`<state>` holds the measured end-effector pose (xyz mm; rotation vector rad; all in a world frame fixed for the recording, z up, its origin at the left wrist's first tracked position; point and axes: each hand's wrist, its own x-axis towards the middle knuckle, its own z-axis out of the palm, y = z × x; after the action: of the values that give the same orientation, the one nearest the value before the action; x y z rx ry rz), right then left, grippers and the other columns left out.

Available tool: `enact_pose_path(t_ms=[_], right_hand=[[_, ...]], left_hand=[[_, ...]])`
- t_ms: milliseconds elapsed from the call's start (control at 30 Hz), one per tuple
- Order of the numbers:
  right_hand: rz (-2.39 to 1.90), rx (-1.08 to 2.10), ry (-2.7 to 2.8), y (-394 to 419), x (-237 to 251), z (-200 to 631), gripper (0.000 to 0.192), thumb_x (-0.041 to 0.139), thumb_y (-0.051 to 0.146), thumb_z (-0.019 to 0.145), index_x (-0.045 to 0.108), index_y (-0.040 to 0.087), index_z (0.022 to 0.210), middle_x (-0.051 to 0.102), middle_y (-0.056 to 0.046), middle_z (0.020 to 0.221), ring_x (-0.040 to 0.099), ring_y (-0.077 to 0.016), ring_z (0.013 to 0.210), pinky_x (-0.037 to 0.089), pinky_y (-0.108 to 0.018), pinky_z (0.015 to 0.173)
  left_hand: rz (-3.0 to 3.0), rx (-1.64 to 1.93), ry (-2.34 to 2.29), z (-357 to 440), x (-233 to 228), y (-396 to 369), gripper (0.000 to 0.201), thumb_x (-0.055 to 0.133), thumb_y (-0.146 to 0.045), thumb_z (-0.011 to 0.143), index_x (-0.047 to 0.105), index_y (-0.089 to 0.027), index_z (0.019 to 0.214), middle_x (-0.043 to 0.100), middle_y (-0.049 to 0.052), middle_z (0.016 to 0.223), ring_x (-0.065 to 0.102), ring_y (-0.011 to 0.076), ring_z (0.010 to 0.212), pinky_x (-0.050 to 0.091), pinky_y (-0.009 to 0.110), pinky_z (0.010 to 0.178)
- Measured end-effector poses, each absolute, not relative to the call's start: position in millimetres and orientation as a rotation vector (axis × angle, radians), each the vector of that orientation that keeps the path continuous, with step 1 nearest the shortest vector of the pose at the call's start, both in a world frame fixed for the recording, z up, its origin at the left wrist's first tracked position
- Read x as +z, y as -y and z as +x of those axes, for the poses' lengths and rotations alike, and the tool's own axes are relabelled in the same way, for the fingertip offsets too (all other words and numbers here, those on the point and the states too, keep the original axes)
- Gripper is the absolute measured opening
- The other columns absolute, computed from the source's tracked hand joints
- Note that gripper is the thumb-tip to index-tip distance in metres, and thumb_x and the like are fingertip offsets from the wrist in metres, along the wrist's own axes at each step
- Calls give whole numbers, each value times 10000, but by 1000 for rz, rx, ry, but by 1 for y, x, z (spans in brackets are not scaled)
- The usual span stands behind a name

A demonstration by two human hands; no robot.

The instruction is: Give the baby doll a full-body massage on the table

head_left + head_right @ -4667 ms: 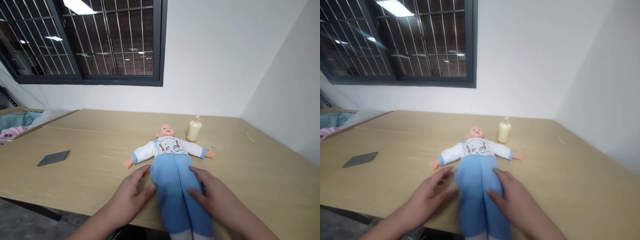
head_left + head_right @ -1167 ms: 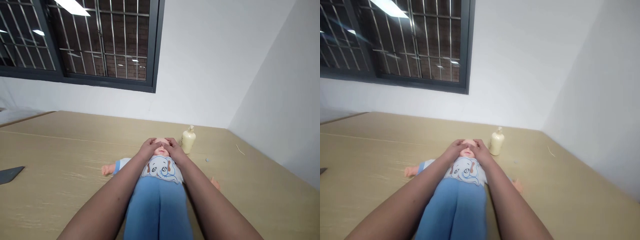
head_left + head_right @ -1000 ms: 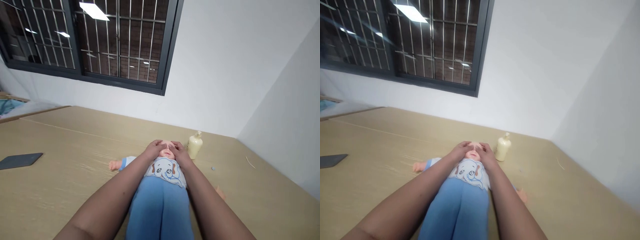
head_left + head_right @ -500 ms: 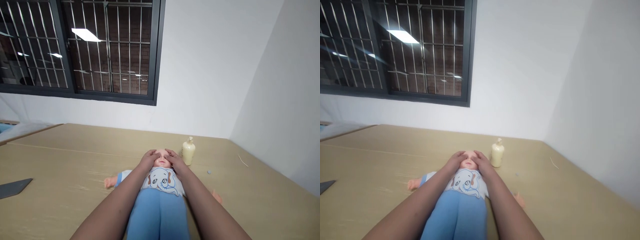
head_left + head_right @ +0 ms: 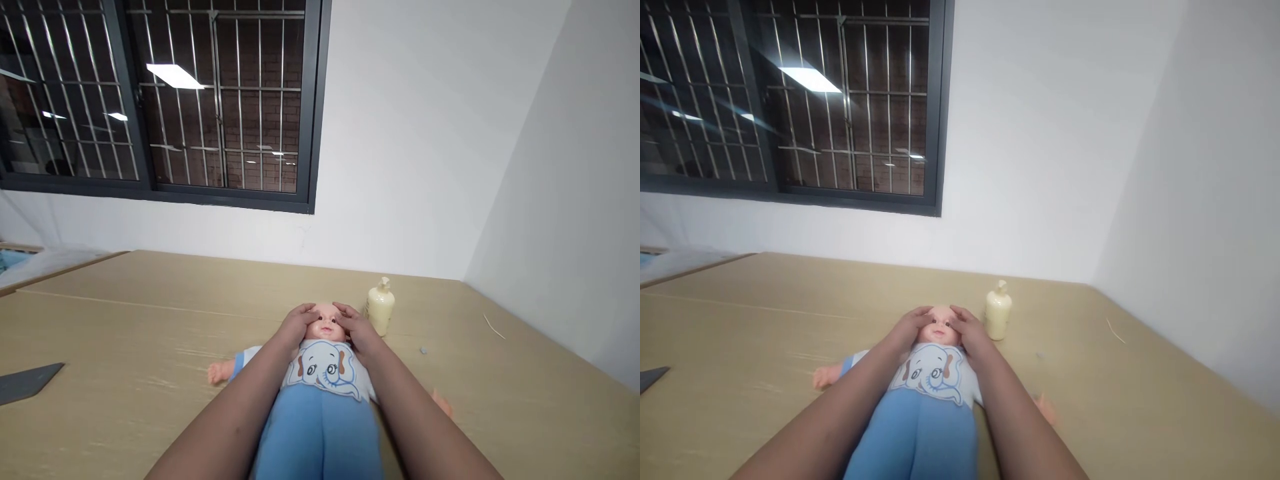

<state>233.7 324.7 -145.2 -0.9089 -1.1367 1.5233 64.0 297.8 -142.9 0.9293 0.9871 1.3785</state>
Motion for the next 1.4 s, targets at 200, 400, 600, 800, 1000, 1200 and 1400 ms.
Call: enact_pose_path(t_ms=[200,400,600,800,1000,1200,1400], right_hand=[[-911,1586,1130,-321,-142,240,591,774,257,673,650,240,1251,722,-83,1133,698,-245,923,548,-375,802],[-909,1529,1176,-321,-141,236,572,801,285,661,658,230,1213,716,-67,1103,691,-236,941,540,-365,848],[-975,1385,1221,-326,-144,231,539,881,358,617,693,221,1103,701,-37,953,671,-222,909,525,-358,865],[-937,1447,1194,-327,-144,231,505,834,389,689,672,229,1139,721,-46,982,687,-226,944,537,-372,902],[-882,1590,1163,-322,-140,237,565,793,310,712,646,250,1255,723,-72,1136,701,-235,978,555,-379,885],[-862,1628,1179,-319,-138,241,631,756,221,672,633,257,1289,678,-68,1266,687,-232,1031,554,-362,882],[-935,1503,1209,-323,-141,234,609,841,331,660,641,250,1230,689,-60,1140,677,-228,1002,543,-355,893]], left_hand=[[890,1363,-932,59,-145,-297,398,783,-257,698,699,-167,1076,734,159,1069,715,295,947,561,421,850],[917,1413,-987,65,-143,-297,327,764,-292,736,698,-173,1034,739,123,997,706,277,932,548,407,868],[976,1431,-1091,68,-138,-297,418,865,-240,645,708,-175,1027,742,84,920,697,265,914,524,371,878],[957,1414,-1080,66,-142,-299,388,852,-278,666,720,-174,1016,754,96,918,704,274,916,527,383,884],[904,1406,-991,61,-147,-302,397,784,-280,694,707,-154,1062,747,148,1064,710,286,969,540,411,907],[899,1424,-988,59,-149,-301,365,751,-282,726,713,-185,1076,734,150,1137,695,300,1051,532,423,940],[992,1434,-1100,65,-139,-298,369,845,-295,669,740,-179,1004,751,118,1078,662,315,1088,489,395,983]])
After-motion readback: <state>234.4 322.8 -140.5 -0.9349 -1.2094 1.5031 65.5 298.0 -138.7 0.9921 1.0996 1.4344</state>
